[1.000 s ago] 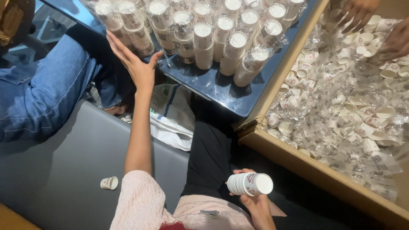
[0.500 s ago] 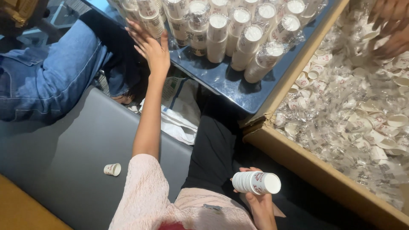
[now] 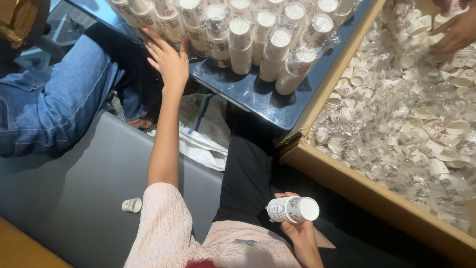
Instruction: The recorder is sorting and packaging paper cups from a large box into smaller plastic sleeves and arranging them on a table.
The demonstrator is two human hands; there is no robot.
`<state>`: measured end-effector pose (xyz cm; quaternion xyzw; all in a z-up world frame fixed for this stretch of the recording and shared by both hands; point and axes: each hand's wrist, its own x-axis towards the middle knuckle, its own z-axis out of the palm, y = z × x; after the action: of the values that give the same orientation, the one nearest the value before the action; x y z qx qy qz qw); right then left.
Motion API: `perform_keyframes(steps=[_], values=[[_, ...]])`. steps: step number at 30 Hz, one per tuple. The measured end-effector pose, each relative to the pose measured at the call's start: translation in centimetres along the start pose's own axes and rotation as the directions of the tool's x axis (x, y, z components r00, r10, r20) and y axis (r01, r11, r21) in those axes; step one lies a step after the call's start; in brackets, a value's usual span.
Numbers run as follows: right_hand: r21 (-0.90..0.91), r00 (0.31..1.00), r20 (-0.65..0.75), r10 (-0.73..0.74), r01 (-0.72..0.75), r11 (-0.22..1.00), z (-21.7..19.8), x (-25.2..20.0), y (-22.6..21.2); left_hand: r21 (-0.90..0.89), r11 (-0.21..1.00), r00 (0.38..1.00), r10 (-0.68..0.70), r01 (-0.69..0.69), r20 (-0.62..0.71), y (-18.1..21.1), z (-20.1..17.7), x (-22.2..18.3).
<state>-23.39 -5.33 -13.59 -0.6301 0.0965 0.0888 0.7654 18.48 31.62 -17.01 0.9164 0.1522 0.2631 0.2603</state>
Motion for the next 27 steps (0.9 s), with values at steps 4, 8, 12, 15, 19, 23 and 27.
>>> perform_keyframes(steps=[4, 8, 12, 15, 19, 23, 27], values=[[0.028, 1.000, 0.004, -0.029, 0.029, 0.999, -0.7, -0.3, 0.3, -0.152, 0.988, 0.998, 0.028, -0.037, -0.057, 0.4, -1.2, -2.7], [0.057, 1.000, 0.012, -0.024, 0.024, 0.998, -0.9, -0.7, 0.3, -0.250, 0.961, 0.986, 0.083, -0.117, -0.143, 1.7, -2.9, -4.6], [0.080, 1.000, 0.006, -0.001, 0.001, 0.997, -1.2, -0.3, 2.0, -0.458, 0.832, 0.940, 0.203, -0.314, -0.274, 7.6, -7.6, -9.9], [0.107, 0.999, 0.020, -0.032, 0.030, 0.994, -1.3, -0.5, 2.6, -0.560, 0.660, 0.865, 0.393, -0.501, -0.311, 11.9, -9.8, -14.5], [0.185, 0.999, 0.018, -0.032, 0.028, 0.982, -1.3, -0.7, 1.5, -0.598, 0.361, 0.653, 0.649, -0.716, -0.390, 16.3, -10.2, -19.4], [0.204, 0.994, 0.014, -0.104, 0.099, 0.974, -1.9, -0.8, 1.1, -0.865, 0.050, 0.573, 0.768, -0.500, -0.287, 18.4, -11.2, -26.6], [0.185, 0.992, 0.017, -0.125, 0.120, 0.975, -2.0, -0.2, 0.5, -0.951, 0.051, 0.613, 0.775, -0.303, -0.154, 18.6, -12.5, -33.0]])
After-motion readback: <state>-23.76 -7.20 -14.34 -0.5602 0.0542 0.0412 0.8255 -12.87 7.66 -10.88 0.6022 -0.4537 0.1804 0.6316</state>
